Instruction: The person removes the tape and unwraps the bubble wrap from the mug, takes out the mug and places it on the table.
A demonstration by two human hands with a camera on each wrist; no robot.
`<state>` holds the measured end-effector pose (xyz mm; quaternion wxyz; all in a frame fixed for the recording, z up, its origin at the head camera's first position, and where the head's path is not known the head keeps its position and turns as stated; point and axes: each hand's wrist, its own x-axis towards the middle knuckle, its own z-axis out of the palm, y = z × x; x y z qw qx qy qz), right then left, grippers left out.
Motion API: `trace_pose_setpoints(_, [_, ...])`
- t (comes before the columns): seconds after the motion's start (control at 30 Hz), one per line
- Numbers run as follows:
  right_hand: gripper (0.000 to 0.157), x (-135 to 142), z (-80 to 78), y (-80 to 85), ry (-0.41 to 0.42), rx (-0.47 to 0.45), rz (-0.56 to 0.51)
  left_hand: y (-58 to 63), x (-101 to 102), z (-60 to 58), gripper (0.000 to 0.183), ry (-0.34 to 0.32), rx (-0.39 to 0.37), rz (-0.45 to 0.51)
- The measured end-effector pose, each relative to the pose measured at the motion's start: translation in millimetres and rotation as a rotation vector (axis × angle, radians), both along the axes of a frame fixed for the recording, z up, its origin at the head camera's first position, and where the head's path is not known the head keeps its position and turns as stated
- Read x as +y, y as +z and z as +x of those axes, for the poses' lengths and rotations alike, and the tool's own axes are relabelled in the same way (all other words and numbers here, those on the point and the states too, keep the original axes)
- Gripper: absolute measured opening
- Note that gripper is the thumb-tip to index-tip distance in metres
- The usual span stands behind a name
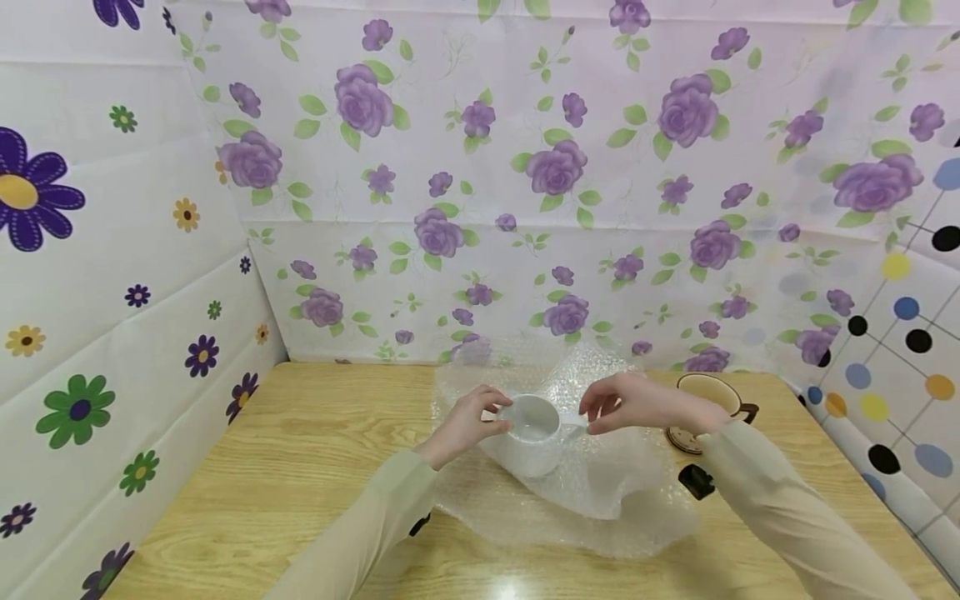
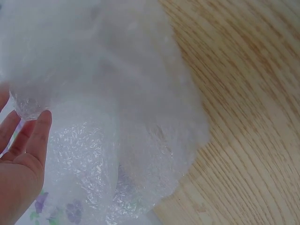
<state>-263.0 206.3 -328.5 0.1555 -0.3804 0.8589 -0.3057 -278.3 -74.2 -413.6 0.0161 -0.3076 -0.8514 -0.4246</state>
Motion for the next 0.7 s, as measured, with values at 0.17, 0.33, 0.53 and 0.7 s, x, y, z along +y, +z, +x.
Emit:
trace_pose_setpoints(0.17, [0.02,-16,-8.2,5.5,0.01,0.025,-0.041,0.1,0,-0.2,0.03,0.001,-0.003,0.003])
trace_pose_setpoints(0.33, [0.017,-31,-15.5,6.3,-0.006,0.025,-0.054,-0.7,0,-1.2,0.03,0.005,0.002,0.006])
trace_pose_setpoints(0.53, [0.015,-43,-26.9,-3.8,-0.007,0.058,-0.083,-2.4,-1,-2.3,0.029,0.007,0.009,0.001])
trace_pose_setpoints(0.7, [0.019,-45,-34.7,-15.4,-0.041,0.065,-0.129,-3.1,0,-2.4,0.029,0.005,0.017,0.006])
